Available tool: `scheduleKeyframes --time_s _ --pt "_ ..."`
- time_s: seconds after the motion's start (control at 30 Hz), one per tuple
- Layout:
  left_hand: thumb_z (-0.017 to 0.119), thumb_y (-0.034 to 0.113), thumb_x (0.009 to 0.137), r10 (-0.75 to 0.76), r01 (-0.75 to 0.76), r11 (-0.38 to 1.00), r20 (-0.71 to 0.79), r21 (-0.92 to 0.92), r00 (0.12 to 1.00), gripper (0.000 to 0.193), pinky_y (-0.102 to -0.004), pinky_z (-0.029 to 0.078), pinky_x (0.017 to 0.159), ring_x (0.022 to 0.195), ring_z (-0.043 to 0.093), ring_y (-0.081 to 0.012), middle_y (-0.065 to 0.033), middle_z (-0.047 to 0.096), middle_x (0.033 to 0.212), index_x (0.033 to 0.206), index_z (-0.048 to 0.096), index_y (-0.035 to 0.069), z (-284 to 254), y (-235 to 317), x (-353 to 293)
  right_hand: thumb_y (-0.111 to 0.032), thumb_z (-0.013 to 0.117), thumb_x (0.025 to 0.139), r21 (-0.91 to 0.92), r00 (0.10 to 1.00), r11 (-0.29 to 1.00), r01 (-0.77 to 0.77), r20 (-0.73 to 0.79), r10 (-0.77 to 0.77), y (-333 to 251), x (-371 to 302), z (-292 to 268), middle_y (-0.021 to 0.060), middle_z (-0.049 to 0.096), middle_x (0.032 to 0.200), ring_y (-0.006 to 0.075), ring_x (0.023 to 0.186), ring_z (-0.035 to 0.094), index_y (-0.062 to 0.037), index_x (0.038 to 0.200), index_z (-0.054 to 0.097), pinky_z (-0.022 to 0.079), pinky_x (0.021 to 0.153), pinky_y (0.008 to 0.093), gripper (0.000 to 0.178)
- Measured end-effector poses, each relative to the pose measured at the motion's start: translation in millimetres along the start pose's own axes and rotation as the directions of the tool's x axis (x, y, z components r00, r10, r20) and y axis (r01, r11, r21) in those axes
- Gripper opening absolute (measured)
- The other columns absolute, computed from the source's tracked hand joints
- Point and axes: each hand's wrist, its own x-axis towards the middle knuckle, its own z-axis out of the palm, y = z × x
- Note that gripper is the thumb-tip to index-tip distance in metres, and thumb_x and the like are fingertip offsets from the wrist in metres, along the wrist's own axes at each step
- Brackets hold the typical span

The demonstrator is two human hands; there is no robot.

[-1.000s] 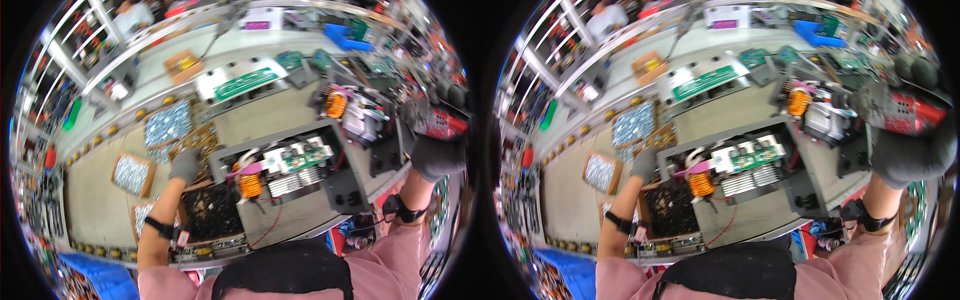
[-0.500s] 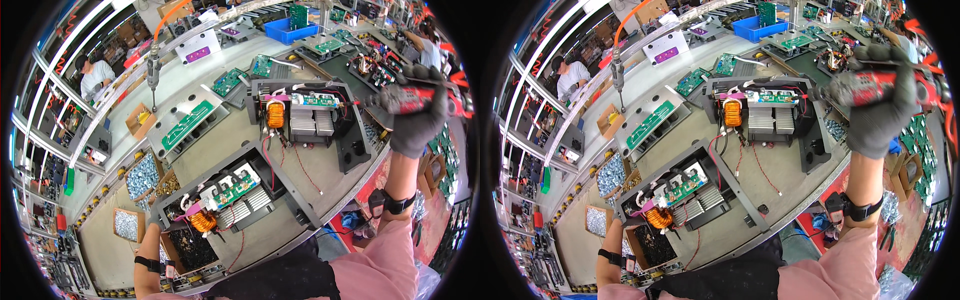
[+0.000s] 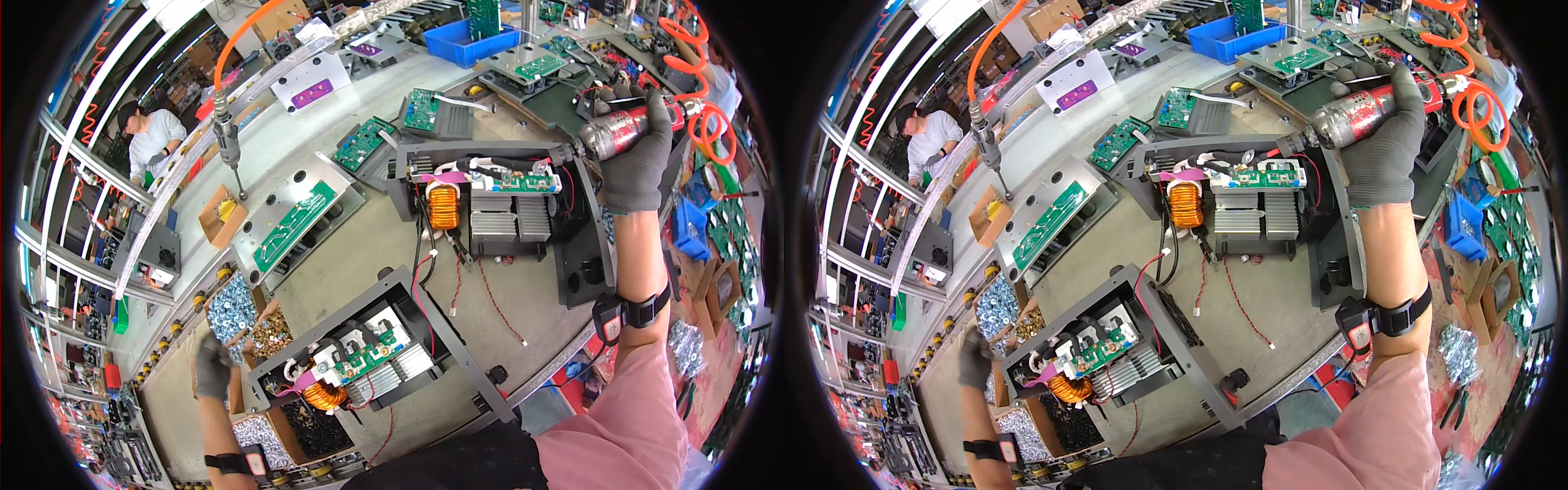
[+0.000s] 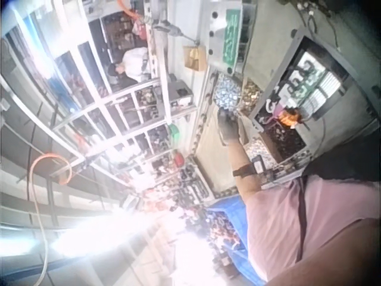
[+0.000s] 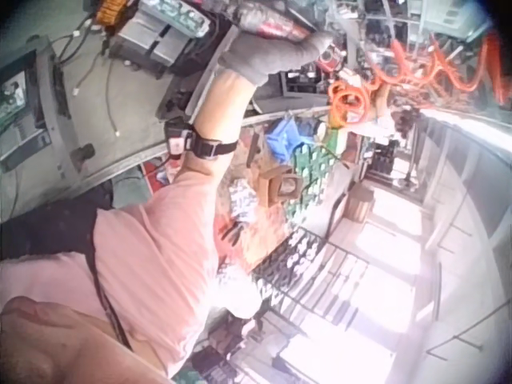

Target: Assemble internal components and circuit boards into a power inverter unit using an electric screwdriver.

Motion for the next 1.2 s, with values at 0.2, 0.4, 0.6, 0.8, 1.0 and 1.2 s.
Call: scheduleKeyframes --time_s 0.2,0.4,0.6,0.8,1.0,1.2 --pt "0.052 0.030 0.095 0.115 -0.480 0.736 0.612 0.476 0.782 0.031 -0.0223 0.036 0.048 0.054 0.047 -0.0085 -0.0026 0.049 0.071 0.091 0.054 0.000 163.5 122.1 17.4 -0.032 0.053 0.093 0.038 0.993 0.993 -0.112 0.047 0.110 12.7 0.6 -7.5 0.0141 0.065 0.085 0.0282 0.071 0.064 -0.0030 0.098 0.057 0.055 0.064 0.0404 0.029" --pt "0.047 0.032 0.096 0.044 -0.817 0.224 0.832 0.532 0.554 0.032 -0.0246 0.044 0.061 0.069 0.050 -0.0087 -0.0024 0.061 0.090 0.106 0.067 0.009 399.1 114.1 7.7 -0.033 0.053 0.093 0.029 0.978 0.982 -0.188 0.094 0.184 22.6 -3.0 5.9 0.0135 0.065 0.084 0.0274 0.071 0.064 -0.0035 0.097 0.056 0.055 0.061 0.0397 0.030" --pt "0.066 0.041 0.082 -0.167 -0.976 -0.015 0.962 0.219 0.218 0.048 -0.0367 0.049 0.087 0.098 0.063 -0.0246 -0.0105 0.065 0.108 0.120 0.061 0.012 526.3 63.1 -10.7 -0.027 0.053 0.094 -0.195 0.975 0.973 -0.121 0.161 0.153 16.0 4.5 23.1 0.0127 0.064 0.088 0.0257 0.074 0.065 -0.0035 0.099 0.055 0.056 0.064 0.0341 0.024" --pt "0.075 0.049 0.070 -0.435 -0.999 -0.046 0.899 0.026 0.043 0.084 -0.0372 0.045 0.099 0.119 0.055 -0.0305 -0.0188 0.055 0.130 0.137 0.045 0.009 556.1 57.8 -3.1 -0.028 0.051 0.096 -0.162 0.946 0.972 -0.170 0.250 0.207 16.4 20.0 17.6 0.0129 0.062 0.091 0.0249 0.073 0.062 0.0000 0.104 0.055 0.055 0.063 0.0331 0.030" --pt "0.079 0.052 0.064 -0.472 -0.995 -0.099 0.881 -0.006 0.042 0.094 -0.0404 0.046 0.097 0.118 0.055 -0.0340 -0.0202 0.056 0.128 0.137 0.043 0.005 552.7 55.3 -1.0 -0.026 0.051 0.096 -0.217 0.939 0.970 -0.110 0.298 0.173 12.0 20.8 17.5 0.0147 0.064 0.094 0.0255 0.075 0.064 -0.0003 0.110 0.054 0.057 0.068 0.0351 0.030" --pt "0.066 0.070 0.068 -0.297 -0.963 -0.260 0.955 -0.066 0.015 0.090 -0.0423 0.048 0.091 0.107 0.059 -0.0367 -0.0187 0.061 0.114 0.130 0.051 0.007 538.9 48.6 1.7 -0.027 0.053 0.095 -0.292 0.997 0.956 -0.001 0.077 0.024 9.7 8.4 23.5 0.0145 0.065 0.095 0.0255 0.075 0.064 -0.0012 0.113 0.053 0.057 0.067 0.0345 0.031"
